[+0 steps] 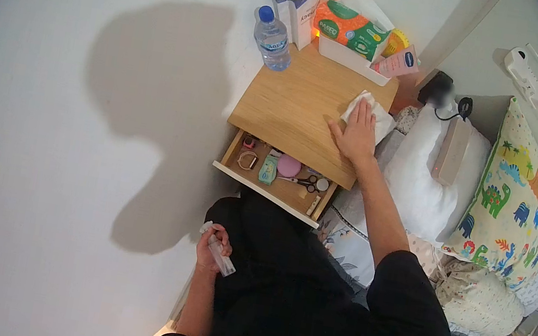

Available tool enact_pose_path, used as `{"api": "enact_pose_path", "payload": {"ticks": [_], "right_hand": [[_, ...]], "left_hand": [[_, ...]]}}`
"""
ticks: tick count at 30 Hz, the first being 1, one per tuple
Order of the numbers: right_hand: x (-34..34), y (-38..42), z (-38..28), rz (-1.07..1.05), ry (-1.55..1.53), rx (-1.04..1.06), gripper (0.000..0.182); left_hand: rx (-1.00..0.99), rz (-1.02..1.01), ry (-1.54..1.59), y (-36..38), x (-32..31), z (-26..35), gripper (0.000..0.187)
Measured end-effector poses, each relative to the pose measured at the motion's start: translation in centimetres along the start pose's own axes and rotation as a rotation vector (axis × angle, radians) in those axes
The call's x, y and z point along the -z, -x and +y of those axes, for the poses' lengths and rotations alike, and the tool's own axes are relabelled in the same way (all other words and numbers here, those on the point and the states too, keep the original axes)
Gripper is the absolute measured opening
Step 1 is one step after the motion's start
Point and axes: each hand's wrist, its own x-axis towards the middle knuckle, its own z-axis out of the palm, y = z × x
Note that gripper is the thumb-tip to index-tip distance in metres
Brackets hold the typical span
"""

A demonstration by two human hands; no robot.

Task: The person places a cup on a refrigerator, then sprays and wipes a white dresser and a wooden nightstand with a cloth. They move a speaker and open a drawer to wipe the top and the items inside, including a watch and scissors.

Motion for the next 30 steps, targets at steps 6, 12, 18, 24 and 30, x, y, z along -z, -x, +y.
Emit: {"api": "enact_pose_path", "payload": {"ticks": [6,12,18,24,30], "right_hand": [[-0.7,-7.2,-2.3,-0.035,-0.207,0.226,0.095],[-0.8,-12.7,-8.1,-0.183,-0.165,0.332,0.1],[-1.8,-13.4,-9.7,-0.179,-0.172,0.315,0.102],[-1.8,-7.1,-10.8,-0.109,-0.166,0.394,0.101],[-1.0,-3.0,-13.6,-0.115,-0.207,0.466,0.1]], "left_hand": [[-0.004,0.016,-0.029,0.0,-0.3,0.0,0.035],[0.011,0.028,0.01,0.0,-0.5,-0.1,0.032],[-0.011,0.037,-0.015,0.4,-0.7,-0.2,0.031],[0.002,0.019,-0.002,0.1,-1.0,-0.2,0.031],[0.026,0.008,-0.034,0.0,-0.9,-0.2,0.03]]}}
